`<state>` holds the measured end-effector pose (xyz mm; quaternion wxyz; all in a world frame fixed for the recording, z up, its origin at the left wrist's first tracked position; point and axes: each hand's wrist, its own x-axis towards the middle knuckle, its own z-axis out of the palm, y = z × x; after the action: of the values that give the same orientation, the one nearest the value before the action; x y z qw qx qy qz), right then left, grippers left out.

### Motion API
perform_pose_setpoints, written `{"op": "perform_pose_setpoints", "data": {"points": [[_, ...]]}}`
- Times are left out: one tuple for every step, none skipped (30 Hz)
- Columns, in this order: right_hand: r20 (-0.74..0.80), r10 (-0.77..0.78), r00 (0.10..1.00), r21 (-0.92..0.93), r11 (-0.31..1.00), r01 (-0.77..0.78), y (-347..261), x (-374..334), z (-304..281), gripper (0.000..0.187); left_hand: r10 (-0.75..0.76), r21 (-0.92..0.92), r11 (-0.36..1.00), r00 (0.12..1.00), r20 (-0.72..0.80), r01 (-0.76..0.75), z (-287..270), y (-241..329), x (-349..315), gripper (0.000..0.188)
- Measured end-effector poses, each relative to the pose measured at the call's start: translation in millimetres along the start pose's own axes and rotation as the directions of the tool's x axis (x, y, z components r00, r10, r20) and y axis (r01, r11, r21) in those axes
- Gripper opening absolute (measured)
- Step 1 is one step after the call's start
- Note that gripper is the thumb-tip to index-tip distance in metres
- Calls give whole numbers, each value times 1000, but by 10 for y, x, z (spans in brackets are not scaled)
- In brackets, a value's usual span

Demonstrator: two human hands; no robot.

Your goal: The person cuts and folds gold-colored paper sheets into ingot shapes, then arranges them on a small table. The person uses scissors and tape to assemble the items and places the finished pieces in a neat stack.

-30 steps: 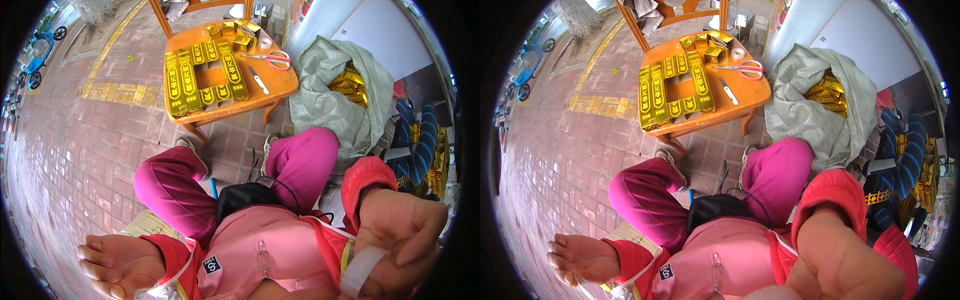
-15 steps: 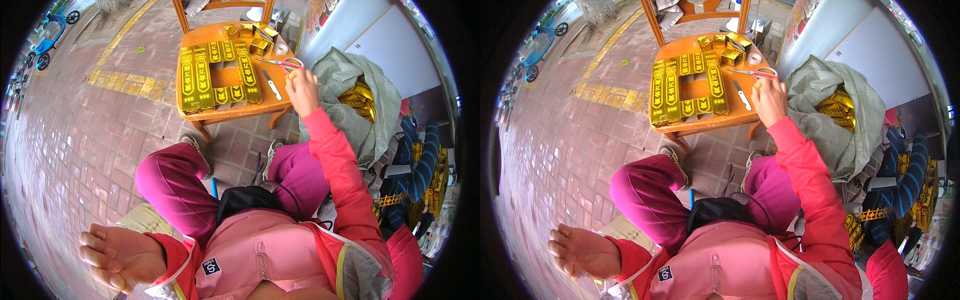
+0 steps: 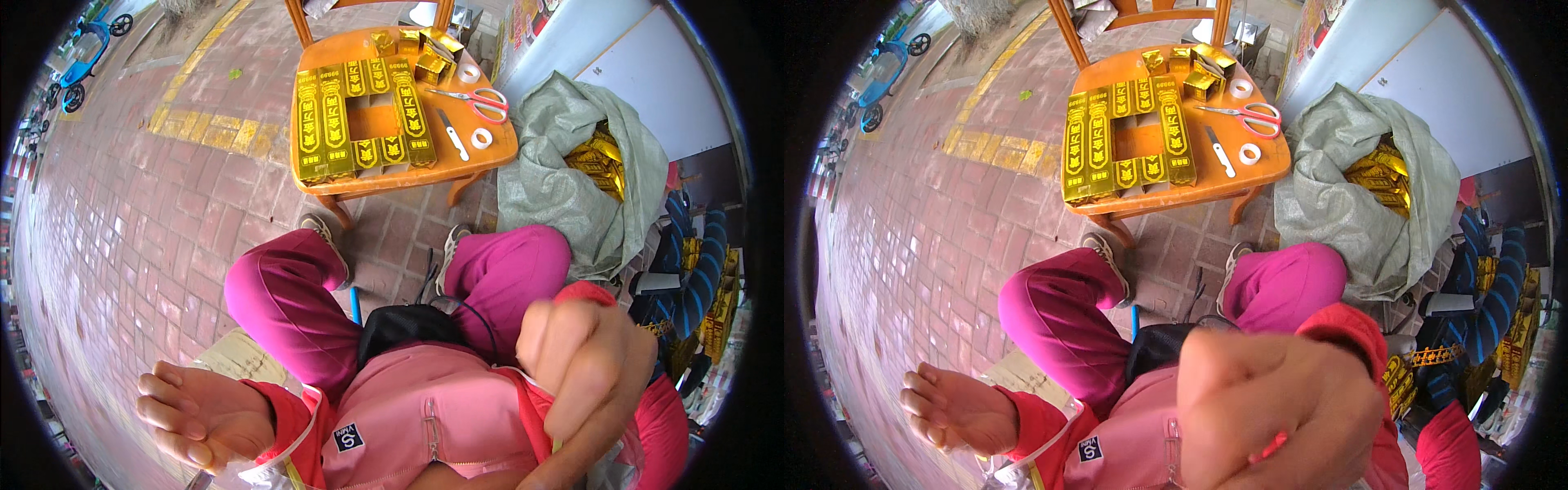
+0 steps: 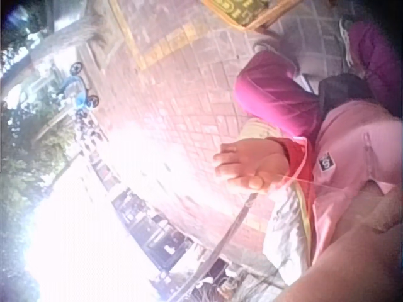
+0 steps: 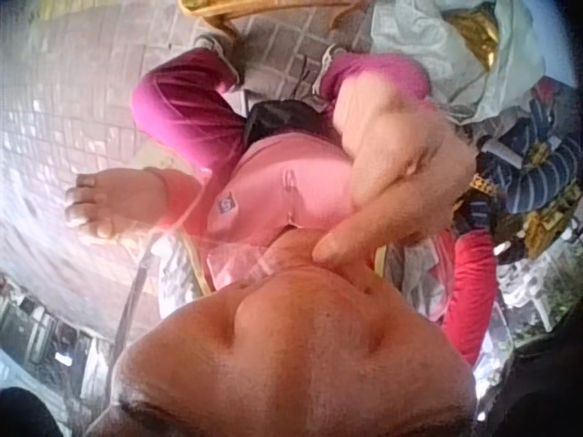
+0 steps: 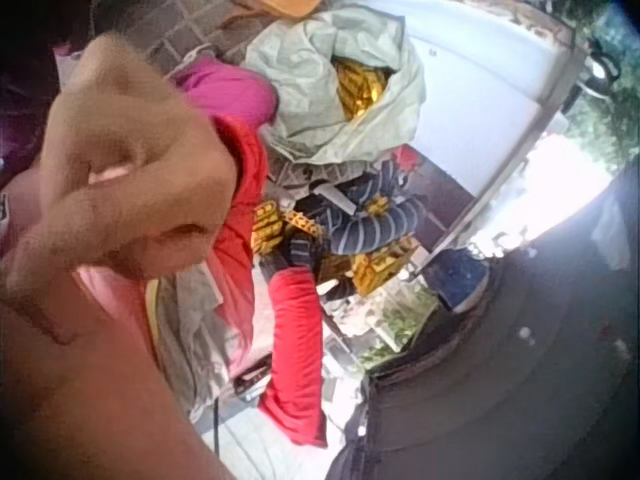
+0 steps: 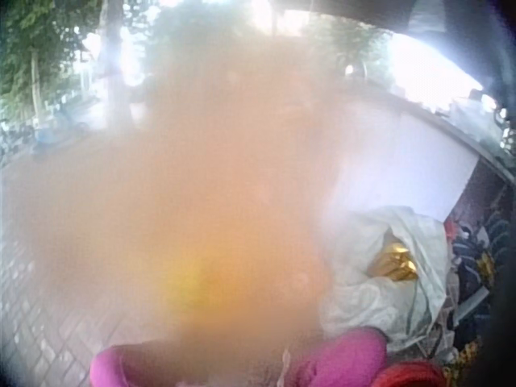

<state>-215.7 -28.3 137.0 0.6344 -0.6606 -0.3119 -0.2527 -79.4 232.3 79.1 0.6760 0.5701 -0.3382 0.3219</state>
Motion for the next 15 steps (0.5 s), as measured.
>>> {"op": "perform_pose_setpoints", "data": {"points": [[62,45,997,44,998,-47,-35,32,7,10,3,-44,999,999,33,-1,6,-2,15,15],[53,71,996,98,992,-76,-23,47,24,8,14,-91,996,995,103,-5,8,0,34,12],[44,98,994,151,983,-104,-6,68,45,7,71,-117,992,983,167,-52,38,-23,38,9],[-42,119,992,214,971,-107,32,69,124,17,10,-99,995,999,35,-7,78,-52,27,12],[-142,169,975,228,964,-134,93,62,145,23,-17,-55,998,996,-93,12,152,-85,-24,15],[-241,218,946,247,956,-157,150,24,221,29,-24,-1,1000,985,-169,24,228,-123,-69,19],[-348,282,894,221,952,-214,234,-24,235,24,-147,58,986,983,-113,155,268,-138,-75,18],[-449,335,828,200,941,-272,334,-98,248,19,-237,107,966,971,11,235,323,-183,-81,15],[-544,380,748,188,924,-332,445,-171,255,15,-309,193,940,942,130,282,374,-229,-83,13],[-614,414,672,175,901,-396,568,-251,221,12,-430,253,891,881,198,377,436,-301,-95,6],[-677,444,587,174,872,-458,690,-328,202,8,-561,239,825,794,236,512,521,-405,-116,6],[-720,462,518,163,838,-521,835,-388,129,7,-583,290,809,762,281,511,613,-546,-128,6],[-782,427,454,137,828,-544,1014,-448,64,9,-545,356,826,781,304,438,710,-714,-142,5],[-821,382,424,92,822,-562,1204,-491,-3,11,-532,395,827,786,315,401,795,-879,-158,6],[-871,307,383,35,817,-575,1424,-519,-90,12,-541,403,822,772,332,402,866,-1044,-172,8]]}}
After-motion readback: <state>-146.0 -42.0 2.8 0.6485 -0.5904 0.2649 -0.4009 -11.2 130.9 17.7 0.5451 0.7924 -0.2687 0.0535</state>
